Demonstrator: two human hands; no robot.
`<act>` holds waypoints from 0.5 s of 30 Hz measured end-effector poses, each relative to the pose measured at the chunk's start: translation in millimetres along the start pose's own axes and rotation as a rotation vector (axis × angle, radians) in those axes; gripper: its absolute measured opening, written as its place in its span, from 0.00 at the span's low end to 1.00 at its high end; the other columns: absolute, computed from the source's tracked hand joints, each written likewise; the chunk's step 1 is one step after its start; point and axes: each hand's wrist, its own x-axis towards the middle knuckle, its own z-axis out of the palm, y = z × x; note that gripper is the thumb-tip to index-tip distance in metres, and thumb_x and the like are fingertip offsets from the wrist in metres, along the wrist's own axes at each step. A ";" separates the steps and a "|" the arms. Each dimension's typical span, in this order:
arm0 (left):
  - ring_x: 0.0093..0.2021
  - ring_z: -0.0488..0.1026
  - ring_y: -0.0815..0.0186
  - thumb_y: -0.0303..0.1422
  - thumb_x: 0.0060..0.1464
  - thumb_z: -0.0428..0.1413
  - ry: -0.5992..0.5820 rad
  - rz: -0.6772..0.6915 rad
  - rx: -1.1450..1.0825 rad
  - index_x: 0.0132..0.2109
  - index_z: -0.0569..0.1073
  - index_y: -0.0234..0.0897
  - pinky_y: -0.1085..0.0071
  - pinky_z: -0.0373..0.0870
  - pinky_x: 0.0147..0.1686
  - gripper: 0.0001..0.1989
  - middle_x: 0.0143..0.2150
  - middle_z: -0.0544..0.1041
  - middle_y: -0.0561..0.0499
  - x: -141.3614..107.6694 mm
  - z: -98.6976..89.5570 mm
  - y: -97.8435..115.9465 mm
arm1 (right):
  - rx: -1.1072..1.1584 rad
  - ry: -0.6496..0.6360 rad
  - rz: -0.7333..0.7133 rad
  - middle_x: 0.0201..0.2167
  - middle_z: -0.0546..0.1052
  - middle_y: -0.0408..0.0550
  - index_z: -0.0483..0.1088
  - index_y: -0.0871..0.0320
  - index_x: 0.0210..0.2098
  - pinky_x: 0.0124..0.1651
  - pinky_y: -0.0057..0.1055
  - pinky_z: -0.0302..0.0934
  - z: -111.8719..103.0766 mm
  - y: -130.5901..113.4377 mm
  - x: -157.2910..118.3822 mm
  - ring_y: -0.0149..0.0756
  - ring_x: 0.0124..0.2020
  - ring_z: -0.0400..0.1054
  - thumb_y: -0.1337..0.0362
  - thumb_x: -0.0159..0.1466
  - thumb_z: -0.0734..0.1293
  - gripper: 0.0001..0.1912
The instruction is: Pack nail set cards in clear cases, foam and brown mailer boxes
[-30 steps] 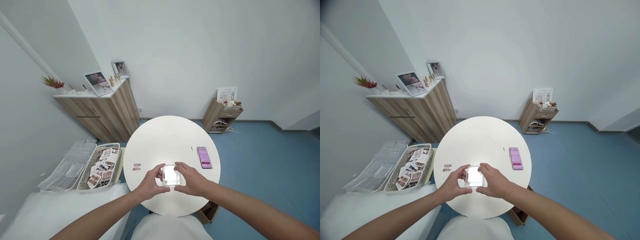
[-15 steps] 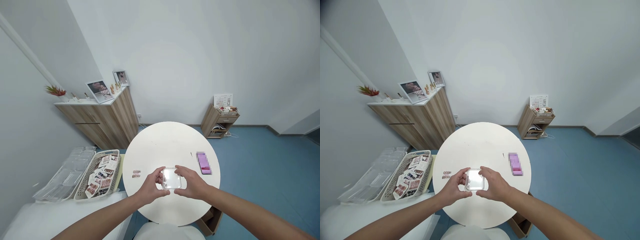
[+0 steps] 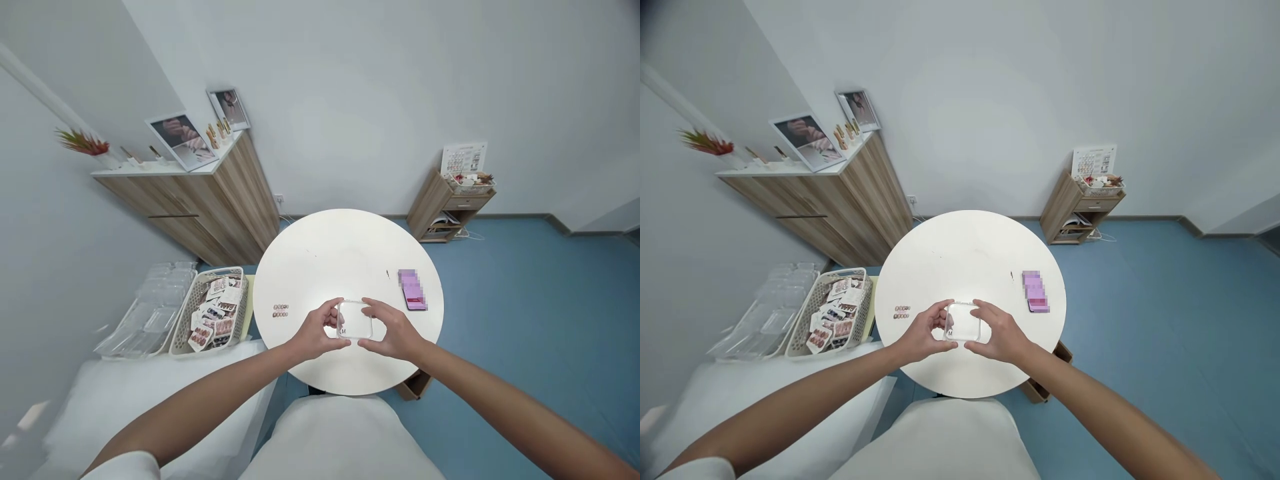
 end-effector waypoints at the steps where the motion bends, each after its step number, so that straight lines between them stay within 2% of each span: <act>1: 0.34 0.67 0.69 0.32 0.37 0.62 -0.003 0.002 0.006 0.56 0.57 0.41 0.68 0.68 0.38 0.37 0.35 0.67 0.52 0.7 0.3 -2.4 | -0.002 -0.003 -0.005 0.51 0.66 0.57 0.63 0.56 0.45 0.45 0.43 0.64 1.7 1.5 -0.6 0.47 0.50 0.63 0.54 0.48 0.69 0.27; 4: 0.34 0.68 0.70 0.31 0.37 0.62 -0.017 0.004 -0.005 0.56 0.56 0.42 0.67 0.68 0.38 0.38 0.38 0.68 0.50 2.4 0.2 -9.9 | -0.004 -0.014 -0.004 0.50 0.66 0.58 0.62 0.56 0.45 0.45 0.42 0.64 7.4 3.4 0.0 0.47 0.51 0.62 0.55 0.49 0.68 0.27; 9: 0.34 0.71 0.70 0.30 0.41 0.60 -0.064 -0.032 -0.102 0.59 0.50 0.43 0.67 0.68 0.38 0.39 0.49 0.65 0.43 5.6 1.8 -19.3 | 0.009 -0.031 0.056 0.50 0.64 0.58 0.60 0.56 0.47 0.41 0.41 0.66 16.3 6.1 2.4 0.46 0.47 0.64 0.55 0.50 0.68 0.27; 15: 0.34 0.71 0.71 0.30 0.42 0.59 -0.037 -0.060 -0.111 0.61 0.48 0.45 0.66 0.67 0.39 0.41 0.49 0.66 0.42 6.6 7.6 -24.6 | 0.031 -0.047 0.067 0.54 0.61 0.56 0.59 0.55 0.48 0.45 0.43 0.65 17.9 10.7 -2.1 0.47 0.54 0.58 0.57 0.53 0.66 0.25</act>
